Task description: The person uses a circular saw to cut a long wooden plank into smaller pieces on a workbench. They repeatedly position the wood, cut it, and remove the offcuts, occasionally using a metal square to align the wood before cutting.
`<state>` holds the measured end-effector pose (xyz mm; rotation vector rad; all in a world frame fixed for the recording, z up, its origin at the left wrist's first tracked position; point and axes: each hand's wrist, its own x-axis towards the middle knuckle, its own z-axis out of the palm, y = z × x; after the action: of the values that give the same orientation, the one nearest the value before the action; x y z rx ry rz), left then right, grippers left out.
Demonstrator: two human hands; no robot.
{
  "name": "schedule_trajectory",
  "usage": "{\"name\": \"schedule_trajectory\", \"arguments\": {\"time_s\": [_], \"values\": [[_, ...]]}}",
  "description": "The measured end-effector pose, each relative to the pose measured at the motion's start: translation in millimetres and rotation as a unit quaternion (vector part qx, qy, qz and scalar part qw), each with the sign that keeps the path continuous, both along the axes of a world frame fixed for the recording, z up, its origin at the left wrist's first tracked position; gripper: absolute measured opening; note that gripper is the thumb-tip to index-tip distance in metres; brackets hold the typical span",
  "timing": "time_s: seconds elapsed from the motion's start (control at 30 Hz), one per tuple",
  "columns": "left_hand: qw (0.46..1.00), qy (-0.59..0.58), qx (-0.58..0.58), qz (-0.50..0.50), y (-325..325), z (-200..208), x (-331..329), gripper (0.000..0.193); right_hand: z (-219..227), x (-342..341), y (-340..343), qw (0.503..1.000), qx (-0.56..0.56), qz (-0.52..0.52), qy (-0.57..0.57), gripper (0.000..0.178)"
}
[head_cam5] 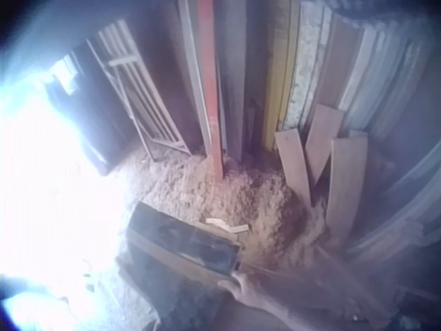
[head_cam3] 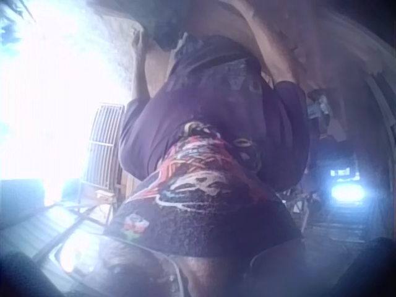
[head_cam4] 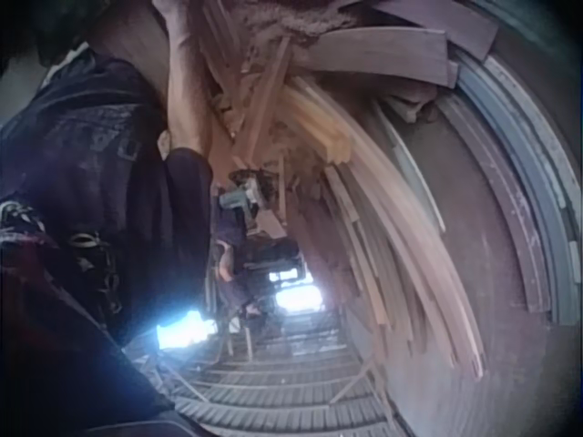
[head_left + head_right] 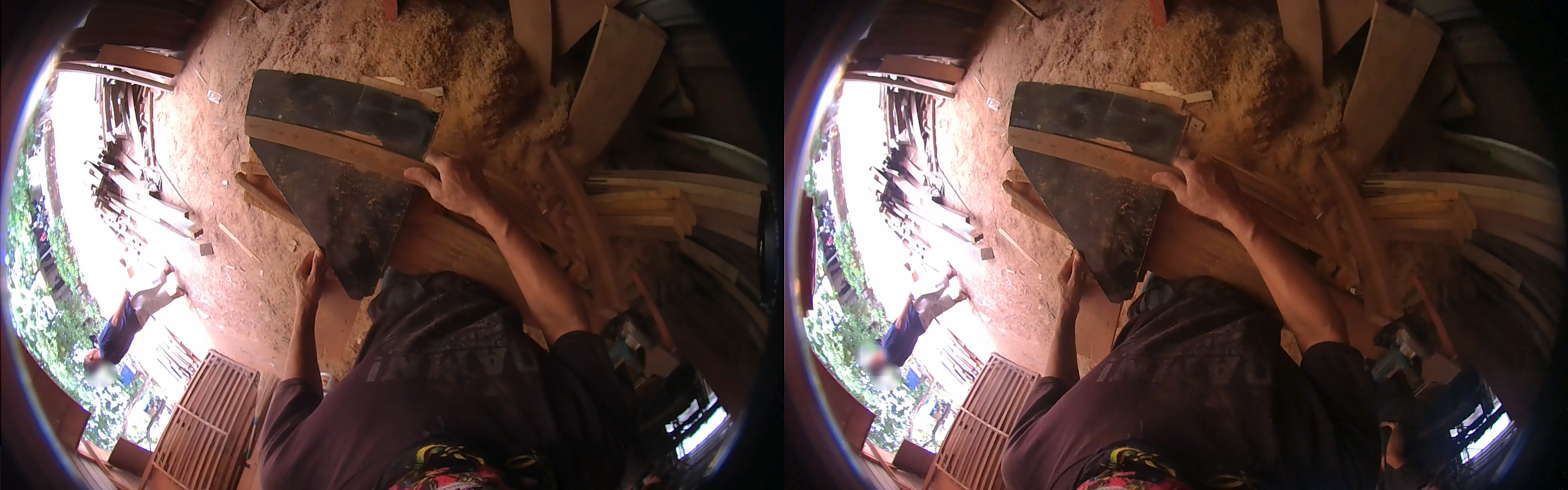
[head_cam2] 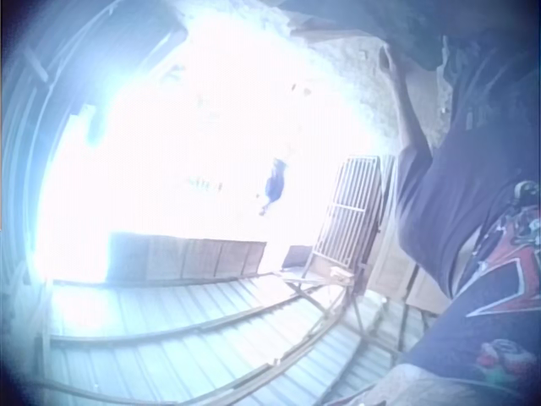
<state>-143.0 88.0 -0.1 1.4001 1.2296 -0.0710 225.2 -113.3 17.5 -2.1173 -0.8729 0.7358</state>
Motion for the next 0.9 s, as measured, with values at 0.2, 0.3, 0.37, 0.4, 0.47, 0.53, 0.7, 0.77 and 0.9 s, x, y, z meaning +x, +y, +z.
{"name": "schedule_trajectory", "arguments": {"time_s": [0.2,0.3,0.37,0.4,0.47,0.53,0.7,0.77,0.9], "values": [[1.0,0.003,-0.004,0.009,-1,1,2,0.042,0,0,1,1.0,-0.029,0.007,-0.004,0.049],[1.0,-0.002,-0.006,0.017,-2,-1,1,0.042,5,2,2,0.999,-0.044,0.014,0.022,0.049],[1.0,0.001,-0.005,0.023,-3,-3,0,0.042,0,3,2,0.998,-0.047,0.015,0.03,0.054],[1.0,0.009,-0.003,0.024,-3,-4,-1,0.042,-3,2,1,0.998,-0.049,0.016,0.034,0.057],[1.0,0.014,-0.002,0.022,-2,-5,0,0.042,-7,1,2,0.999,-0.047,0.008,0.023,0.053],[1.0,0.011,-0.004,0.018,-2,-6,-2,0.042,-9,-1,2,0.999,-0.046,0.001,0.015,0.052],[1.0,-0.002,-0.002,0.03,-2,-16,-19,0.042,4,-2,6,0.996,-0.091,0.011,0.007,0.059],[0.992,0.024,0.125,0.008,-4,-10,-9,0.046,6,-2,8,0.995,-0.099,0.017,0.011,0.061],[0.902,0.021,0.422,-0.089,-31,15,47,0.069,12,-7,9,0.994,-0.11,0.001,0.009,0.061]]}}
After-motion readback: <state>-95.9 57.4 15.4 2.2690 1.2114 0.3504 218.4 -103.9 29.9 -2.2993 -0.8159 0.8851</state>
